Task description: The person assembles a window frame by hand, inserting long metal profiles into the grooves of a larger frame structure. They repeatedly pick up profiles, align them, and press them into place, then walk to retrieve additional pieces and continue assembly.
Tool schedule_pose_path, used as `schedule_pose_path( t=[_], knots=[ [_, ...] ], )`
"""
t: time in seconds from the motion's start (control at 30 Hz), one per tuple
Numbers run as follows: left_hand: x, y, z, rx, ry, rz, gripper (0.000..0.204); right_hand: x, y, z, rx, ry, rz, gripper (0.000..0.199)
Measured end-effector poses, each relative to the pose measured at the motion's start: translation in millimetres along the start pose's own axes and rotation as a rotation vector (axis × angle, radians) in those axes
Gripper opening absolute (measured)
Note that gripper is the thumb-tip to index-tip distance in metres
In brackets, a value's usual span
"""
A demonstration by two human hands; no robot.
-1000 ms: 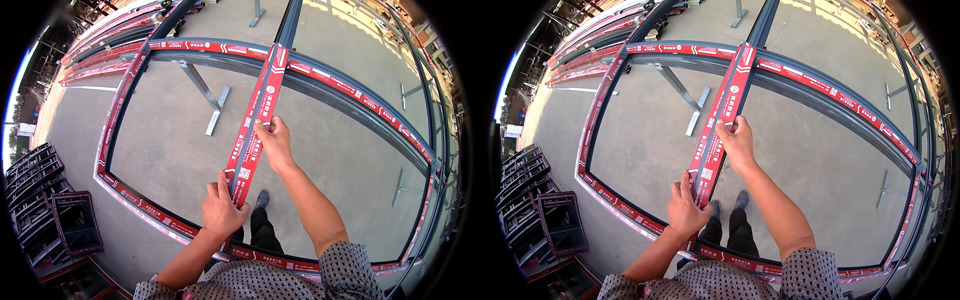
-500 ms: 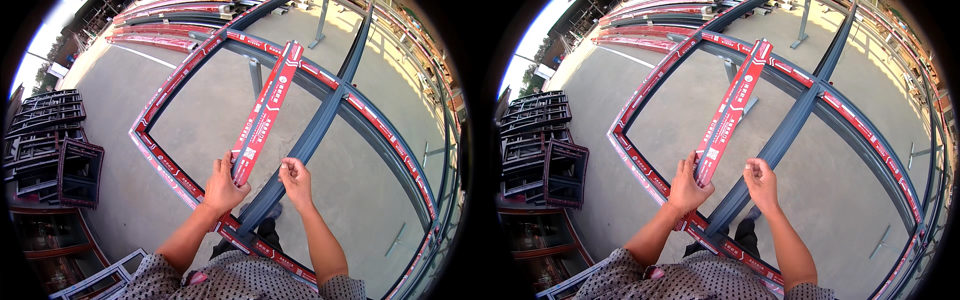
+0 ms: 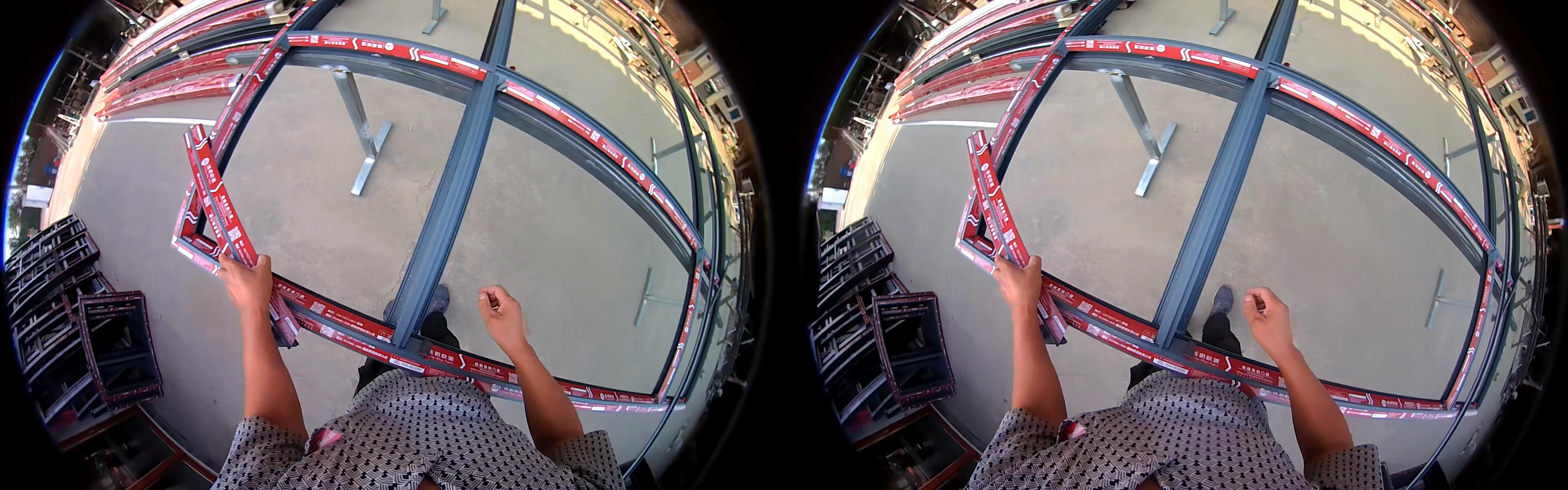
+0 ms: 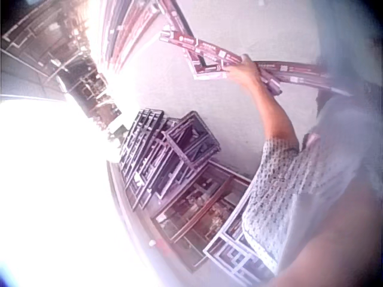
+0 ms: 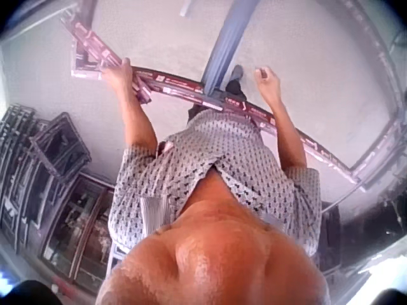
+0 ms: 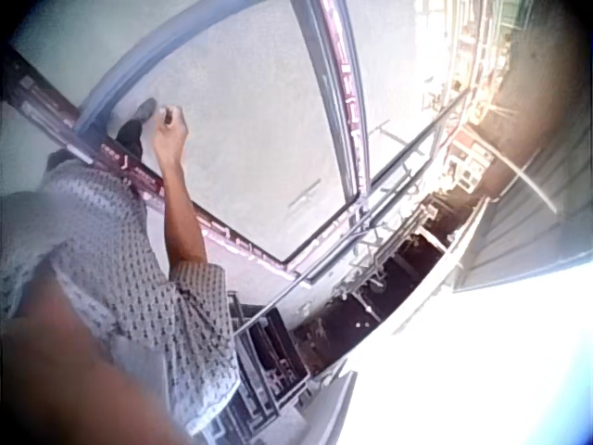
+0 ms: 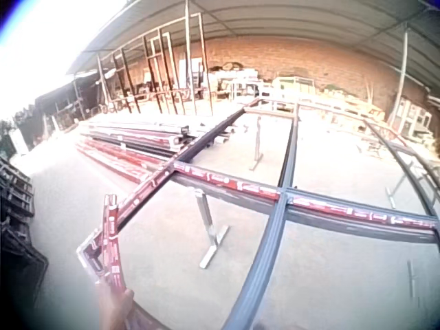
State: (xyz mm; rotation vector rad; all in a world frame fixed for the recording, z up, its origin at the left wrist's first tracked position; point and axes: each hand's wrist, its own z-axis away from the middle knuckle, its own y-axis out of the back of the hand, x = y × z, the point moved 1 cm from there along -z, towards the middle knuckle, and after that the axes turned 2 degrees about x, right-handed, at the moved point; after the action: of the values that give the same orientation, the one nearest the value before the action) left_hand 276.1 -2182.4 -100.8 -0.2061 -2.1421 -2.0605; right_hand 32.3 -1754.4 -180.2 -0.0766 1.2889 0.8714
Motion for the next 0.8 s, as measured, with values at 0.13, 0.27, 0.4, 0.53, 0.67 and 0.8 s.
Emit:
schedule_pose_path(
  t=[0.13,0.27,0.4,0.53,0.67,0.8],
  knots=[
    [-13.8,-11.6,-12.5,0.082,-0.148,-0.206,0.085,6.0,12.0,23.7,0.097,-0.012,0.043,0.021],
    [-42.8,-39.2,-39.0,0.155,-0.210,-0.287,0.090,3.2,30.8,57.9,0.177,-0.037,0.178,0.022],
    [-41.9,-33.5,-48.3,0.139,-0.233,-0.322,0.104,8.8,35.9,94.6,0.303,-0.045,0.190,0.020],
    [-43.0,-29.0,-47.5,0.173,-0.297,-0.287,0.101,13.5,43.4,120.1,0.379,-0.069,0.184,0.018],
    [-31.4,-5.2,-8.1,0.216,-0.339,-0.261,0.092,26.1,55.8,127.7,0.398,0.002,0.202,0.018],
    [6.0,-4.3,63.7,0.301,-0.498,-0.103,0.076,46.2,91.4,145.8,0.433,0.054,0.237,0.018]
  ],
)
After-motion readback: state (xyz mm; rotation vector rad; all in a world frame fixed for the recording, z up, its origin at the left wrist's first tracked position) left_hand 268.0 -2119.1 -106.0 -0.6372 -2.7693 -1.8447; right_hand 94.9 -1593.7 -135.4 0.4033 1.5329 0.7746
